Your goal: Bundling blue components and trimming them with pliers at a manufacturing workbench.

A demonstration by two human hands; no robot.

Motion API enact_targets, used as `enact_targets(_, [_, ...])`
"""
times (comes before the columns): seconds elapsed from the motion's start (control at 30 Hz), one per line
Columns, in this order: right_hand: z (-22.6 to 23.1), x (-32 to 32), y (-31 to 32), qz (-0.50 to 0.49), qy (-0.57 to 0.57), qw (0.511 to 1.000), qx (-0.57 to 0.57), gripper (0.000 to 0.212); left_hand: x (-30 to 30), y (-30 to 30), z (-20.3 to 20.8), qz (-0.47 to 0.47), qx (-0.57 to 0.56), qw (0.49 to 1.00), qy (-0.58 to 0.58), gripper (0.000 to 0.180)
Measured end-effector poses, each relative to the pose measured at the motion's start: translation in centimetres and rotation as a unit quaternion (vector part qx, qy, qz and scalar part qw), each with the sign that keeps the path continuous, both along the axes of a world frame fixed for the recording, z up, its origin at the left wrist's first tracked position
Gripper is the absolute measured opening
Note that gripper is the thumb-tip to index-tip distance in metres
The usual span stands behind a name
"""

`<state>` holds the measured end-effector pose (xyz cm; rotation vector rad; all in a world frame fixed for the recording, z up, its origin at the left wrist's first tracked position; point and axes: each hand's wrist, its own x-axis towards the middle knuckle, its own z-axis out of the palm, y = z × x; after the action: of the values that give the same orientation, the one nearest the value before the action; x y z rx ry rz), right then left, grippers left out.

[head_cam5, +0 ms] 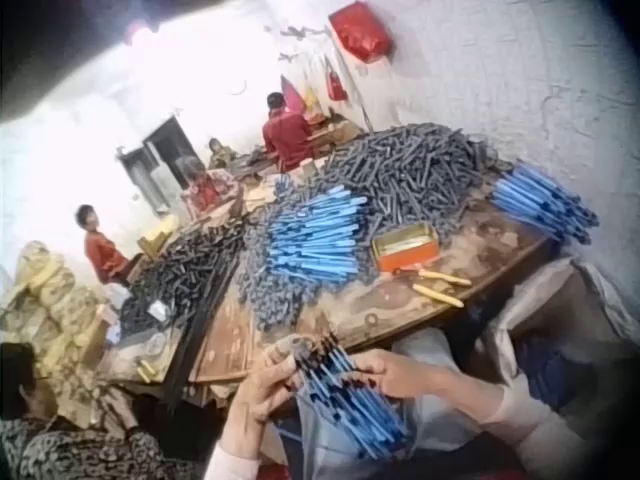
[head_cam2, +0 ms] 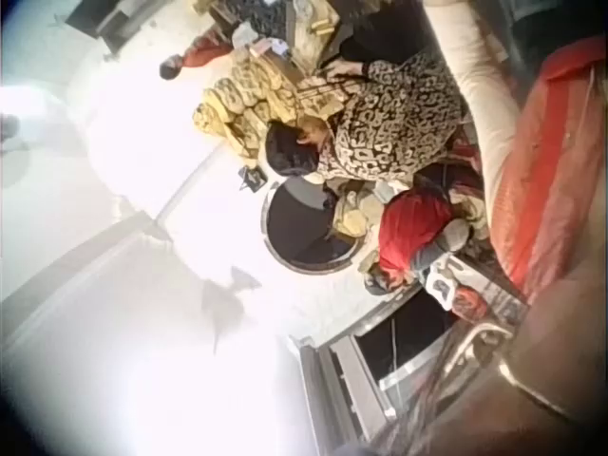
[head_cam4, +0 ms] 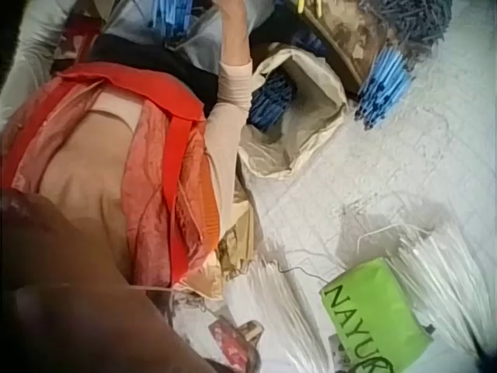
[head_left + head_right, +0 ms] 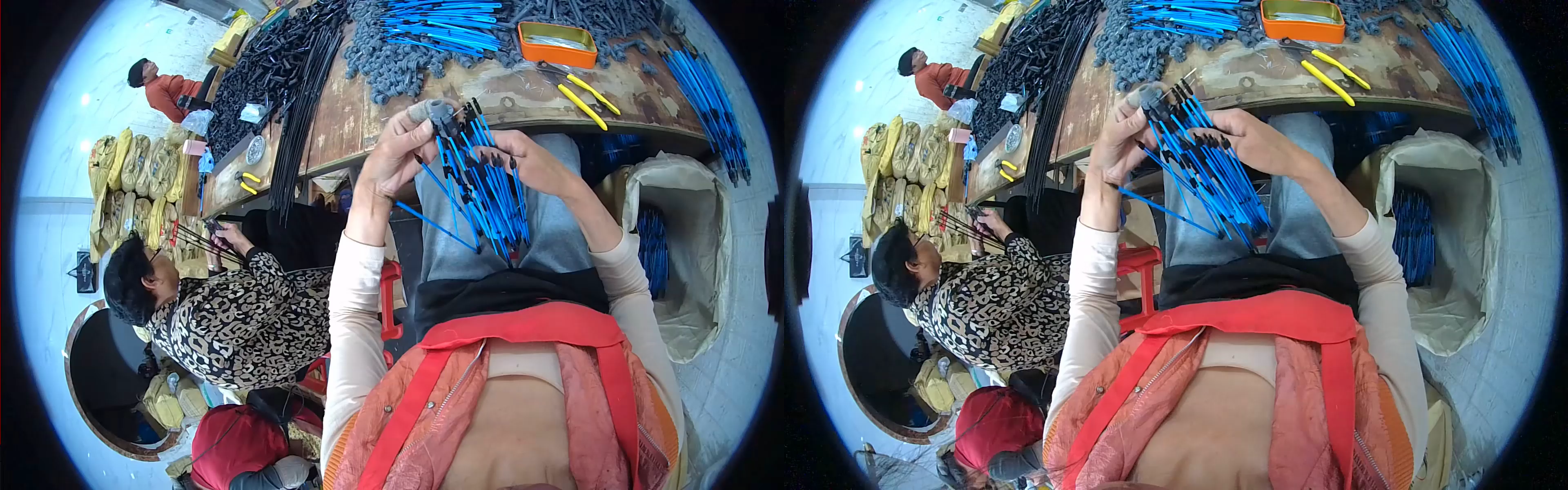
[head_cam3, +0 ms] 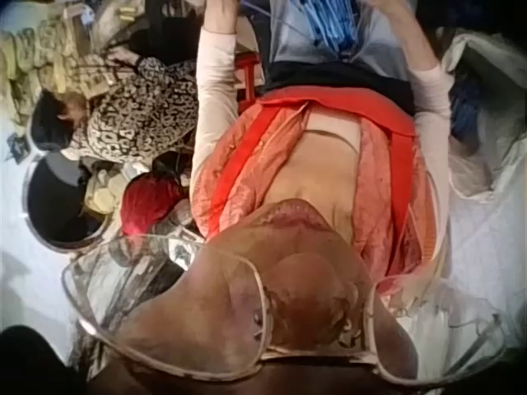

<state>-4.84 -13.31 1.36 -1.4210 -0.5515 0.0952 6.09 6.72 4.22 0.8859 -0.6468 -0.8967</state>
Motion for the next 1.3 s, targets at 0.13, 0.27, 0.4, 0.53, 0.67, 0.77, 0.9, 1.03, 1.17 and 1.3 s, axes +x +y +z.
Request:
enact_targets(0.13, [-0.3,-0.6,1.2,-0.068,0.004,0.998,0.007,0.031,-0.3,0.3,-1.6,0.016,-0.046,0.994,0.097,0.045])
enact_targets(0.27, [0.7,-1.0,0.8,-0.075,0.035,0.996,-0.014,0.023,-0.7,-0.1,-1.2,0.166,0.007,0.986,0.018,0.030])
enact_targets(0.4, [-1.4,-0.2,1.0,-0.095,0.040,0.995,0.002,0.020,-2.4,0.0,2.3,0.254,0.214,0.936,-0.117,0.014])
enact_targets(0.53, [-1.2,-1.0,2.6,-0.143,0.036,0.988,-0.046,0.021,-4.7,2.0,5.1,0.204,0.341,0.851,-0.343,0.022])
enact_targets(0.67, [-0.2,-1.0,3.2,-0.183,0.011,0.973,-0.142,0.025,-6.6,0.4,3.6,0.294,0.249,0.888,-0.252,0.029])
enact_targets(0.77, [0.5,-1.0,3.4,-0.185,0.010,0.968,-0.167,0.026,-6.6,0.7,2.5,0.333,0.195,0.904,-0.182,0.026])
enact_targets(0.9, [0.0,-0.6,2.3,-0.149,0.028,0.983,-0.105,0.028,-5.9,0.5,3.8,0.275,0.201,0.913,-0.226,0.026])
enact_targets(1.03, [0.3,-0.8,2.5,-0.112,0.002,0.993,-0.048,0.023,-4.7,1.7,4.2,0.185,0.173,0.946,-0.201,0.027])
enact_targets(1.17, [1.4,-1.4,2.4,-0.081,-0.013,0.991,-0.101,0.018,-2.6,2.5,3.5,0.102,0.152,0.972,-0.144,0.028])
enact_targets(1.3, [1.5,-1.6,2.0,-0.059,0.034,0.993,-0.101,0.020,-3.6,1.1,2.3,0.141,0.149,0.964,-0.169,0.037])
